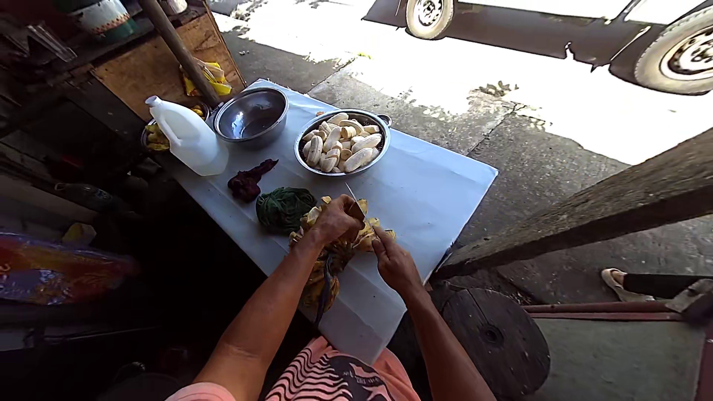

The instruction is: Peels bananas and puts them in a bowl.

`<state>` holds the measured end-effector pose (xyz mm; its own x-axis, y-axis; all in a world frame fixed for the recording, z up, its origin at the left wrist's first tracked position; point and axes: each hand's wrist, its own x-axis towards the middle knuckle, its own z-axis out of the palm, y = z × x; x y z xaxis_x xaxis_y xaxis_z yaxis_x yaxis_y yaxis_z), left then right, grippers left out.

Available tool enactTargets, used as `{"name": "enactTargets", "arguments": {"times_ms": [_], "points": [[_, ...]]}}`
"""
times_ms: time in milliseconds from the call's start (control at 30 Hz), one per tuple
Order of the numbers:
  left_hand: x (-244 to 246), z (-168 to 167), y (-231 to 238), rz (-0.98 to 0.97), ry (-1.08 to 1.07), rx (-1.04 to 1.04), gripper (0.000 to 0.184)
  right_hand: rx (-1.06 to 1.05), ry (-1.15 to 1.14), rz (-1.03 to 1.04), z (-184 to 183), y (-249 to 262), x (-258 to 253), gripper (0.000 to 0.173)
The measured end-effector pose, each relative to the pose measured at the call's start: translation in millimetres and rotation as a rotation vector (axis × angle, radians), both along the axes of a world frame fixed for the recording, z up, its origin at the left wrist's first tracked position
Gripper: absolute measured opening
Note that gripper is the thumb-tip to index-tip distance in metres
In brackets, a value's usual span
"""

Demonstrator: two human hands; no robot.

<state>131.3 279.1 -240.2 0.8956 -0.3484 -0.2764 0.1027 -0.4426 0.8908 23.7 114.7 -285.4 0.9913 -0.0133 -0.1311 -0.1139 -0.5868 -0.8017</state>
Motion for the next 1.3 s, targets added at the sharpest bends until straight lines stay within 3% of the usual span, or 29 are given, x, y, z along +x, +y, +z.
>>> {"name": "enactTargets", "arguments": {"times_ms": [167, 333, 467, 533, 667, 800, 867, 933, 967, 1067, 1133, 1200, 1300], "points": [[-4, -10, 17, 0.222, 0.018, -0.178, 0.05, 0.804, 0.179, -0.026, 3, 30, 24, 0.044], [4, -9, 19, 0.459, 0.029, -0.228, 0.047, 0.987, 0.076, -0.013, -16, 59, 25, 0.048], [3, -17, 29, 0.359, 0.034, -0.389, 0.043, 1.229, 0.07, -0.148, -31, 67, 49, 0.037], [7, -16, 36, 0.296, 0.056, -0.367, 0.041, 1.292, 0.092, -0.151, -31, 66, 52, 0.036], [8, -1, 18, 0.202, -0.057, 0.201, 0.06, 1.318, 0.095, -0.189, -35, 66, 56, 0.037], [-11, 22, 2, -0.037, -0.186, 0.578, 0.057, 1.357, 0.11, -0.3, -35, 61, 62, 0.039], [-21, 28, -3, -0.014, -0.163, 0.697, 0.051, 1.279, 0.085, -0.33, -26, 62, 60, 0.038], [-21, 23, 4, 0.116, -0.157, 0.622, 0.046, 1.15, -0.021, -0.314, -16, 66, 50, 0.026], [-17, 18, 10, 0.161, -0.17, 0.526, 0.042, 1.068, -0.083, -0.294, -13, 69, 45, 0.031], [-5, 8, 27, 0.162, -0.162, 0.309, 0.024, 0.746, -0.133, -0.242, -20, 75, 42, 0.081], [-1, 1, 34, 0.1, -0.146, 0.225, 0.02, 0.592, -0.135, -0.212, -28, 75, 50, 0.092], [-1, -7, 40, 0.08, -0.159, 0.119, 0.018, 0.561, -0.129, -0.184, -34, 75, 56, 0.095], [-2, -13, 46, 0.1, -0.145, 0.013, 0.014, 0.668, -0.119, -0.189, -32, 76, 53, 0.085]]}}
